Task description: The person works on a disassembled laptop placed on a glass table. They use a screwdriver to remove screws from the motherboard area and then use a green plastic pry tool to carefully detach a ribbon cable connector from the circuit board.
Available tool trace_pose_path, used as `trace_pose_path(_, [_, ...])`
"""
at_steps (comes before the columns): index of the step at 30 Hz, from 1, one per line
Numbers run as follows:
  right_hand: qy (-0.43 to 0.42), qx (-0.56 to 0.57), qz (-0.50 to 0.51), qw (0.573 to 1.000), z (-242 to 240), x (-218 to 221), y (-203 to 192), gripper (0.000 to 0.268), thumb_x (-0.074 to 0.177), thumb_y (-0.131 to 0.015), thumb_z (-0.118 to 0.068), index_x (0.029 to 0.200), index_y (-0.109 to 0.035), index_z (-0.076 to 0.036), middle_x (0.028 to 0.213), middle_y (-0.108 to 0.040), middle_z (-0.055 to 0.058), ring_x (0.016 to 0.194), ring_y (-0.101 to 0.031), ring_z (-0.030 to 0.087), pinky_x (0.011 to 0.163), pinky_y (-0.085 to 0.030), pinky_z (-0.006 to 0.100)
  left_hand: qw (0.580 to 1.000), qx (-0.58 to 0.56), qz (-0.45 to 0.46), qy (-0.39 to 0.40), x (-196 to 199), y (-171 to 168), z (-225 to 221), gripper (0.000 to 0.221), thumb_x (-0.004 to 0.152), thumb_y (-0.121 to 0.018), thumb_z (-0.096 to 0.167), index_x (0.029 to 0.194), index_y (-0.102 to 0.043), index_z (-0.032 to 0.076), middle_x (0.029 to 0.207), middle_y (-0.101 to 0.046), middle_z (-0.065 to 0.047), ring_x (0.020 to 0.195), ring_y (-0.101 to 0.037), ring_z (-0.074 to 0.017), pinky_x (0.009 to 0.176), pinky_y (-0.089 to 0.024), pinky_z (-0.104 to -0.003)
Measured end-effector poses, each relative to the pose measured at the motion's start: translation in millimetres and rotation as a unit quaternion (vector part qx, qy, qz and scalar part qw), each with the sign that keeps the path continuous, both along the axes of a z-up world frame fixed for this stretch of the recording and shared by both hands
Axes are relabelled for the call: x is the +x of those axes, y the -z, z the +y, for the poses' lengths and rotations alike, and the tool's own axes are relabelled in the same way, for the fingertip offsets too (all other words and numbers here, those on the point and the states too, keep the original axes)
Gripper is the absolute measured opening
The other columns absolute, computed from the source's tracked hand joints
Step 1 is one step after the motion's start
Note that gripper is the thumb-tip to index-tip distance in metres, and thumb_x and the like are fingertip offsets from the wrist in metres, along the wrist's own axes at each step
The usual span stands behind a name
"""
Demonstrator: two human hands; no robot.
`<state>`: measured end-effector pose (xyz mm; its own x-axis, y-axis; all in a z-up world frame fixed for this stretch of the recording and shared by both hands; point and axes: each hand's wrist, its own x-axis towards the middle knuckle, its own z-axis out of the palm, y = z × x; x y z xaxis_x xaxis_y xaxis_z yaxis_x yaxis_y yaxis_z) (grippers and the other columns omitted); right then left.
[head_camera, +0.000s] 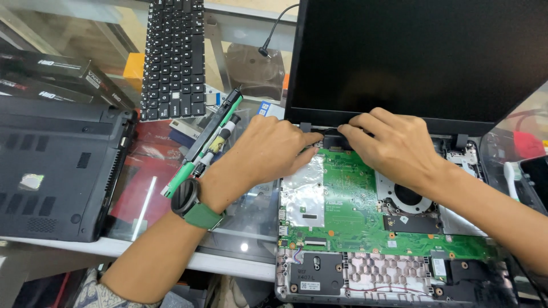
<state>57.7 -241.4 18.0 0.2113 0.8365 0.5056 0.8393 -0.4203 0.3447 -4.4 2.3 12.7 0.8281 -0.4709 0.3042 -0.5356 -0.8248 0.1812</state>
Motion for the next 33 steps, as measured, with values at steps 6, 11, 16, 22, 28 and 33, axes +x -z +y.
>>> trace_pose_path(6, [0.021, -0.022, -0.012, 0.999, -6.6, -3.3, -5.2, 0.002, 0.094, -0.076, -0.013, 0.095, -0.075, -0.012, 0.091, -0.069, 0.001, 0.08, -0.065, 0.016, 0.058, -0.051, 0.021, 1.0, 0.01, 0.002, 0.005, -1.4, -6.4, -1.3, 0.028, 0.093, -0.065, 0.03, 0.113, -0.081, 0.019, 0.066, -0.075, -0.005, 0.051, -0.07, -0.0285, 0.046, -0.05, -0.029])
trace_pose_path(11, [0.027, -0.028, 0.008, 0.999, -37.6, -13.6, -27.1, 0.022, 0.097, -0.08, -0.019, 0.114, -0.073, -0.008, 0.104, -0.072, 0.006, 0.084, -0.066, 0.016, 0.047, -0.045, 0.026, 0.998, 0.059, -0.032, 0.006, 6.7, 14.5, -0.4, 0.03, 0.1, -0.059, 0.038, 0.118, -0.079, 0.023, 0.069, -0.076, -0.003, 0.056, -0.07, -0.0354, 0.04, -0.045, -0.045])
trace_pose_path(16, [0.066, -0.048, 0.041, 0.996, -93.7, -37.6, -38.2, 0.017, 0.095, -0.08, -0.023, 0.107, -0.074, -0.013, 0.099, -0.072, 0.001, 0.082, -0.068, 0.015, 0.052, -0.047, 0.026, 0.992, -0.003, -0.109, 0.061, -0.6, -0.4, 4.3, 0.024, 0.1, -0.066, 0.035, 0.098, -0.082, 0.018, 0.072, -0.077, 0.001, 0.048, -0.064, -0.0229, 0.037, -0.034, -0.036])
trace_pose_path(22, [0.137, -0.106, 0.092, 0.981, -145.1, -47.7, -24.7, 0.026, 0.089, -0.076, -0.033, 0.11, -0.076, -0.017, 0.1, -0.076, 0.001, 0.088, -0.074, 0.017, 0.067, -0.06, 0.031, 0.993, 0.002, -0.09, 0.071, 1.8, 0.6, 5.3, 0.024, 0.095, -0.073, 0.036, 0.107, -0.083, 0.017, 0.08, -0.08, -0.002, 0.049, -0.066, -0.0192, 0.038, -0.037, -0.033])
trace_pose_path(28, [-0.02, -0.021, 0.087, 0.996, -60.3, -39.8, -22.4, 0.019, 0.092, -0.079, -0.026, 0.107, -0.076, -0.015, 0.098, -0.075, 0.001, 0.084, -0.072, 0.016, 0.054, -0.055, 0.029, 0.994, 0.0, -0.095, 0.062, 6.4, 10.4, 1.9, 0.023, 0.094, -0.075, 0.036, 0.11, -0.082, 0.021, 0.081, -0.08, 0.0, 0.051, -0.067, -0.0186, 0.038, -0.037, -0.034])
trace_pose_path(33, [-0.009, -0.023, 0.042, 0.999, 3.5, -24.2, -13.7, 0.014, 0.088, -0.079, -0.022, 0.099, -0.075, -0.013, 0.092, -0.072, 0.0, 0.083, -0.068, 0.015, 0.059, -0.055, 0.02, 0.999, -0.03, -0.041, 0.018, 6.3, 1.5, -4.4, 0.02, 0.091, -0.075, 0.029, 0.104, -0.082, 0.016, 0.061, -0.071, -0.001, 0.045, -0.062, -0.017, 0.049, -0.047, -0.025])
